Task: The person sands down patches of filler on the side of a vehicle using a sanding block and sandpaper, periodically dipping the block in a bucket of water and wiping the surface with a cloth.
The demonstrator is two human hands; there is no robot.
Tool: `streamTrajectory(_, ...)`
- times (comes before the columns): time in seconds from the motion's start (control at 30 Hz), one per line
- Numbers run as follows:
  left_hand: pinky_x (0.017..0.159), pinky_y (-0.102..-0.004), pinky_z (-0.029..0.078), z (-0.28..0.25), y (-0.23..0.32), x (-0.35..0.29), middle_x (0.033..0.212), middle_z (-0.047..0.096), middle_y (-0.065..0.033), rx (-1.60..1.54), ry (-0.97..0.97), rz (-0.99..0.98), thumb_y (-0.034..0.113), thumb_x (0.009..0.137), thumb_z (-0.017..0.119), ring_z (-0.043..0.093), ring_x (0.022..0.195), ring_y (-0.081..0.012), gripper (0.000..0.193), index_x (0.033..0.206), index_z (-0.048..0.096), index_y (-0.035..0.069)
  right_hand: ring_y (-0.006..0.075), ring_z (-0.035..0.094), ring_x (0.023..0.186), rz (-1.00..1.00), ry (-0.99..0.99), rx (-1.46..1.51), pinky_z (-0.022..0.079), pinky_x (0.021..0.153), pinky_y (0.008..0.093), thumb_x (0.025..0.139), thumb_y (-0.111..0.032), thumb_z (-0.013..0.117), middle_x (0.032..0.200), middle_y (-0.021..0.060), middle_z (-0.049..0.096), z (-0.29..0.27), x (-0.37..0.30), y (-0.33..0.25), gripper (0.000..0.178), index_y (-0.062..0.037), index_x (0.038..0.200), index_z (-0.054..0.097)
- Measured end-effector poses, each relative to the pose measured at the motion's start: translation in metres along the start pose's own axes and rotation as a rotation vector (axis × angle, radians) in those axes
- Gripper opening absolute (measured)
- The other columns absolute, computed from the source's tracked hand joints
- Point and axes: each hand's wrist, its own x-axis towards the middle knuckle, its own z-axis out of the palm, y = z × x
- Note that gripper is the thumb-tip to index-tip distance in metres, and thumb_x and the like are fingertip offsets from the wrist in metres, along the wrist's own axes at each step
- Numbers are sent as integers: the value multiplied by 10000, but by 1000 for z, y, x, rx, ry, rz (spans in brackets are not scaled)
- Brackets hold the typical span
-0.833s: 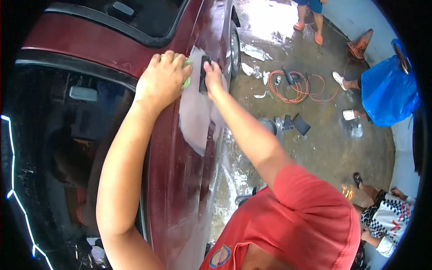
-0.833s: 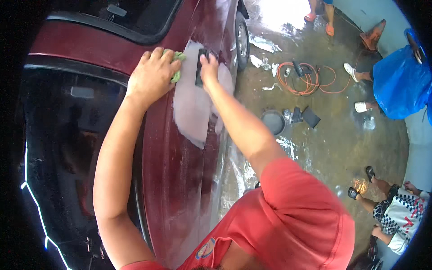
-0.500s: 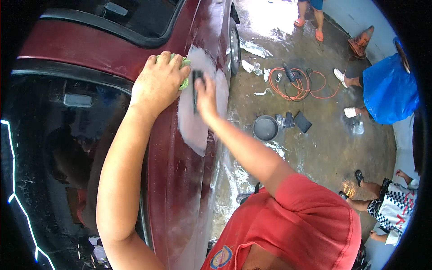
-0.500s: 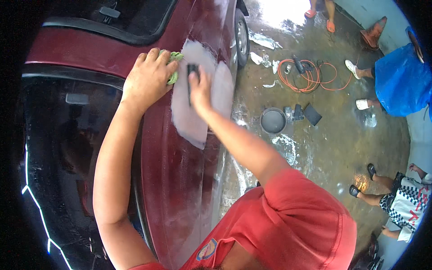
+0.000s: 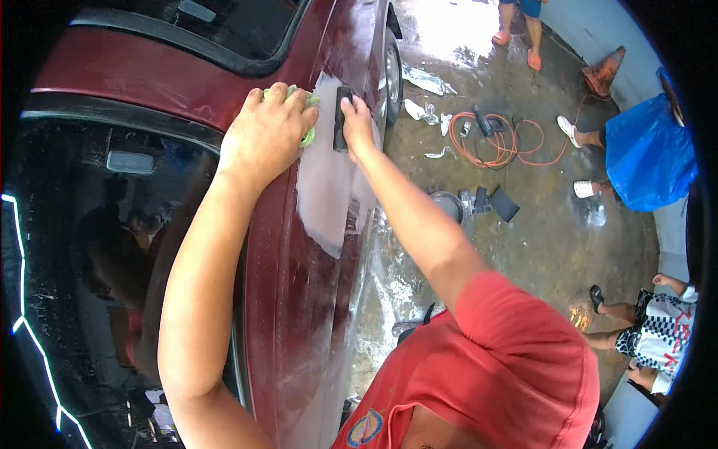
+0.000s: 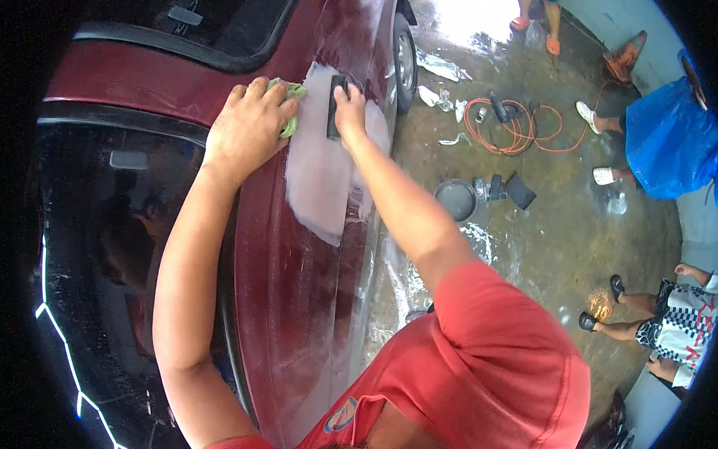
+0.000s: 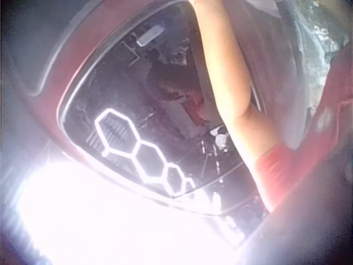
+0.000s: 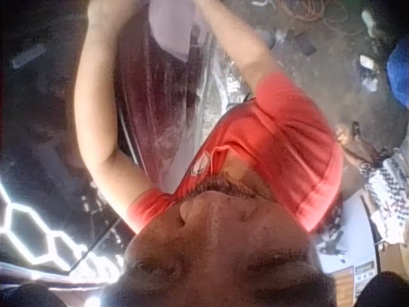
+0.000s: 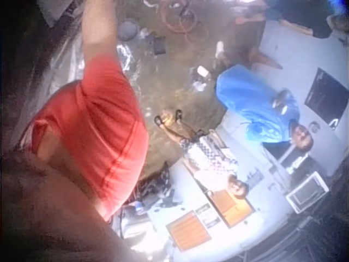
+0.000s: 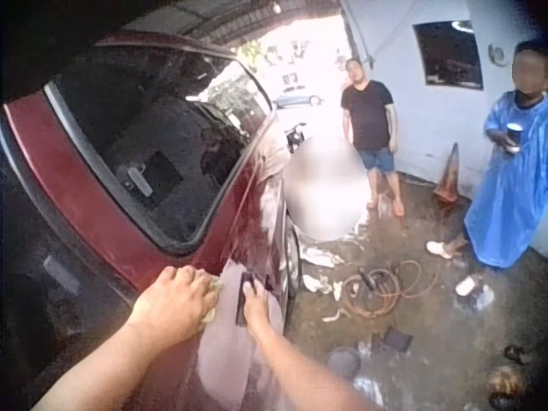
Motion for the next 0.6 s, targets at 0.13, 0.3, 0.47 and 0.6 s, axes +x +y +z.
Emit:
streamTrajectory(0.13, 946, -397, 452, -4, 1, 1, 1209, 592, -48, -31, -15, 1, 235, 740, 737, 532, 1160, -241, 417, 1130, 620, 143, 387, 417, 1296, -86, 73, -203, 321, 1091, 429, 986, -350, 514, 1392, 270, 436, 5, -61, -2, 567, 37, 1391, 422)
streamTrajectory(0.3, 946, -399, 453, -7, 2, 3, 1200, 596, -46, -14, -56, 6, 229, 736, 742, 523, 1189, -243, 449, 1159, 618, 142, 368, 423, 1234, -96, 2, -226, 306, 1084, 451, 972, -350, 534, 1296, 230, 441, 2, -88, 11, 583, 27, 1398, 409)
streamTrajectory(0.47, 947, -397, 452, -8, 3, 3, 1187, 591, -43, -21, -66, -13, 232, 723, 757, 517, 1196, -241, 474, 1163, 608, 139, 354, 434, 1276, -52, 52, -123, 336, 1083, 409, 984, -344, 518, 1331, 234, 466, 1, -15, -4, 541, 21, 1377, 447)
streamTrajectory(0.6, 961, -397, 444, -8, 2, 2, 1194, 585, -42, -26, -82, -8, 227, 718, 760, 519, 1196, -246, 488, 1171, 602, 141, 357, 426, 1271, -146, 16, -273, 328, 1081, 403, 994, -337, 505, 1337, 223, 447, 2, -99, 3, 555, 4, 1422, 407)
